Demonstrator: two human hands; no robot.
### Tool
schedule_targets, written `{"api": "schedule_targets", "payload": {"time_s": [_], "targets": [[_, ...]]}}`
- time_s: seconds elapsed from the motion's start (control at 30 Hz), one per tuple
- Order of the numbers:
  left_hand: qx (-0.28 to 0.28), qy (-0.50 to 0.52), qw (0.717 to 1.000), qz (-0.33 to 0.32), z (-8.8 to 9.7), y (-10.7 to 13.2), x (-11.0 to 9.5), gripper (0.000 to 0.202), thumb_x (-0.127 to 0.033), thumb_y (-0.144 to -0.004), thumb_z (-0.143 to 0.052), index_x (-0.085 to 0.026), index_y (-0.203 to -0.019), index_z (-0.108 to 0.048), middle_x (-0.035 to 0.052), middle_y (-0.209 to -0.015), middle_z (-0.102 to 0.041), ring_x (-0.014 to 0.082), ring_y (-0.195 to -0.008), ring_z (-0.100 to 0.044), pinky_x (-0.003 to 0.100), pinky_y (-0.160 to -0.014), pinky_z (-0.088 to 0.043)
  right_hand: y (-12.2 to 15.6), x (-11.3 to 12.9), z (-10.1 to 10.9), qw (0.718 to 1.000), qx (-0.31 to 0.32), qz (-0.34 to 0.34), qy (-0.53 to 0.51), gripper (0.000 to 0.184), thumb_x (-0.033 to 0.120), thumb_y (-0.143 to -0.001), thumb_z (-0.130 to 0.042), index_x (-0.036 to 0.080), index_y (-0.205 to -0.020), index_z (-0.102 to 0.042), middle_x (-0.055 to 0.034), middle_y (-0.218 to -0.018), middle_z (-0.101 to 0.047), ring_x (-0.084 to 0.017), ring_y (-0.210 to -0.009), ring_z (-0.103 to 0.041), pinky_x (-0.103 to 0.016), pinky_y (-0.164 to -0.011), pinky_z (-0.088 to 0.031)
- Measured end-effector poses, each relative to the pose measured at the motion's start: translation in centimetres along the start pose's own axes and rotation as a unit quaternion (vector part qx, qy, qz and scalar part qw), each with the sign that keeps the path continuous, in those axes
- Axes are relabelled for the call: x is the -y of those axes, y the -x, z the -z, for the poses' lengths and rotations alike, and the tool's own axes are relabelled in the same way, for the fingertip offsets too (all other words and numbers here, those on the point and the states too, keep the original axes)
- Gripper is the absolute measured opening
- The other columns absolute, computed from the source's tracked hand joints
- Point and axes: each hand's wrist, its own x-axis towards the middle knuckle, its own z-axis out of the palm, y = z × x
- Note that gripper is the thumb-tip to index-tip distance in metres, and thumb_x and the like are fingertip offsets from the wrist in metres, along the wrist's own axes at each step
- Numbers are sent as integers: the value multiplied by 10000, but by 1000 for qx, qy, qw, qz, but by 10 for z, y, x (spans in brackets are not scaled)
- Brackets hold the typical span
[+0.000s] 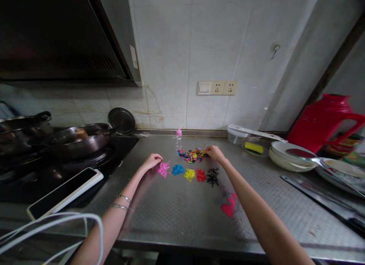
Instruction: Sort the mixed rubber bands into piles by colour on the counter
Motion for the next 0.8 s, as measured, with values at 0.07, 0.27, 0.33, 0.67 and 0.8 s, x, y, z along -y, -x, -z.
{"api": "schedule_targets", "payload": {"time_s": [0.07, 0.27, 0.33, 0.67, 0.8], "targets": [[-2, -1, 1000, 1, -1, 0, 0, 232, -171, -647, -464, -115, -765, -656, 67, -788, -662, 159, -759, -591, 240, -715, -427, -1, -2, 4, 1000, -2, 1, -15, 245, 212, -684, -490, 144, -811, -689, -66, -764, -676, -157, -742, -608, -172, -620, -404], [-9, -1, 1000, 3, -2, 1, 0, 217, -166, -651, -466, -123, -759, -650, 63, -791, -661, 155, -761, -594, 238, -714, -431, -3, -5, 17, 997, -44, 17, -67, 209, 225, -675, -509, 144, -744, -689, -52, -718, -676, -156, -707, -607, -180, -605, -411], [-11, -4, 1000, 5, -2, 0, 0, 215, -168, -652, -467, -125, -760, -648, 63, -795, -661, 154, -765, -594, 237, -716, -431, 3, 2, 20, 994, -55, 29, -86, 202, 238, -674, -518, 146, -740, -686, -51, -721, -676, -155, -701, -605, -185, -610, -414], [-20, -44, 999, 19, -5, 1, -2, 215, -161, -645, -470, -128, -775, -638, 50, -755, -647, 147, -709, -581, 230, -665, -424, 60, 74, 22, 959, 114, 207, -159, 184, 198, -685, -508, 148, -727, -680, -19, -737, -670, -123, -697, -586, -179, -647, -421], [-16, -64, 998, 12, -5, 3, -6, 203, -173, -664, -474, -128, -779, -635, 46, -733, -635, 138, -674, -567, 224, -637, -412, 70, 82, 17, 951, 138, 225, -162, 203, 186, -664, -527, 130, -779, -686, -24, -743, -663, -115, -668, -571, -175, -622, -413]]}}
